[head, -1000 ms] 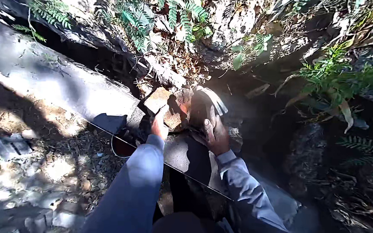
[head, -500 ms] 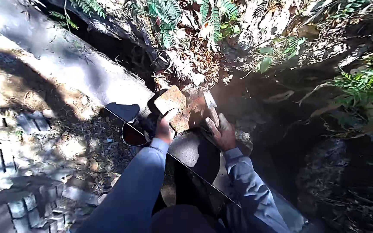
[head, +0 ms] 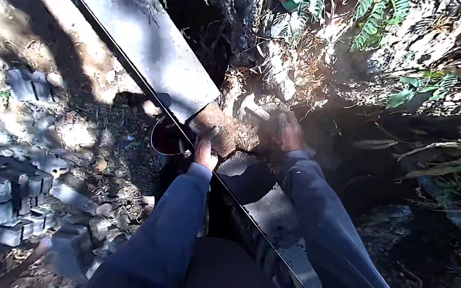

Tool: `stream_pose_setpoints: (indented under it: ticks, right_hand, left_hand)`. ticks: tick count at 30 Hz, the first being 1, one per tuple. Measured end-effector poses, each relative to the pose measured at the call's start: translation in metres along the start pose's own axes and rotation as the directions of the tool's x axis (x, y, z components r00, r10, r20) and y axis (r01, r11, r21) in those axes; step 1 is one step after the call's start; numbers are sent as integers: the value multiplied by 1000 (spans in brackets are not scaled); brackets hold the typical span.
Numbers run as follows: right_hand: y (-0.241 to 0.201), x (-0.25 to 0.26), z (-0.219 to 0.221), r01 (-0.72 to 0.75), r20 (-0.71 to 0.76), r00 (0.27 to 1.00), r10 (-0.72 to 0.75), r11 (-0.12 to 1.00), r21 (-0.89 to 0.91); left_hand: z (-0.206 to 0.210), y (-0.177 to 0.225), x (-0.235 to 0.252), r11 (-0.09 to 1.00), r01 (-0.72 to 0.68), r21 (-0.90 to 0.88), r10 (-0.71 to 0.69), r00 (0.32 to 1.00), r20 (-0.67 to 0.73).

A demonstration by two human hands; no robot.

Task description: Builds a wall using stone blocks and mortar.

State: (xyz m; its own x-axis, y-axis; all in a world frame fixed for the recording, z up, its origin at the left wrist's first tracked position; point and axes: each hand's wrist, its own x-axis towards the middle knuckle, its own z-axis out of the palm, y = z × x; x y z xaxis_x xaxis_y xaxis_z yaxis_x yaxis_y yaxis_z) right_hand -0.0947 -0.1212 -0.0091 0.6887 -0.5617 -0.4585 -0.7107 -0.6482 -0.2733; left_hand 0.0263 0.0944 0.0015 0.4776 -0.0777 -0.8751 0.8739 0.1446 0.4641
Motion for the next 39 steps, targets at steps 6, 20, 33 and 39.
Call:
stream_pose_setpoints:
  ticks: [6,20,33,39]
  right_hand:
    - [-23,4,-15,-81,94,991,96,985,-155]
    - [-32,3,-4,-88,55,993,101,977,-193]
    - [-27,-6,2,-44,-11,999,43,983,-179]
    - [-12,-71,-18,-43,-102,993,61,985,168]
  left_hand:
    - [0,4,16,1000,-23,-16,22,998,-57]
    - [-14,-8,24,997,-71,-20,67,987,-143]
    - [-24,-4,17,996,-85,2,85,996,-27]
    - [-8,-1,-14,996,43,-82,-29,987,156]
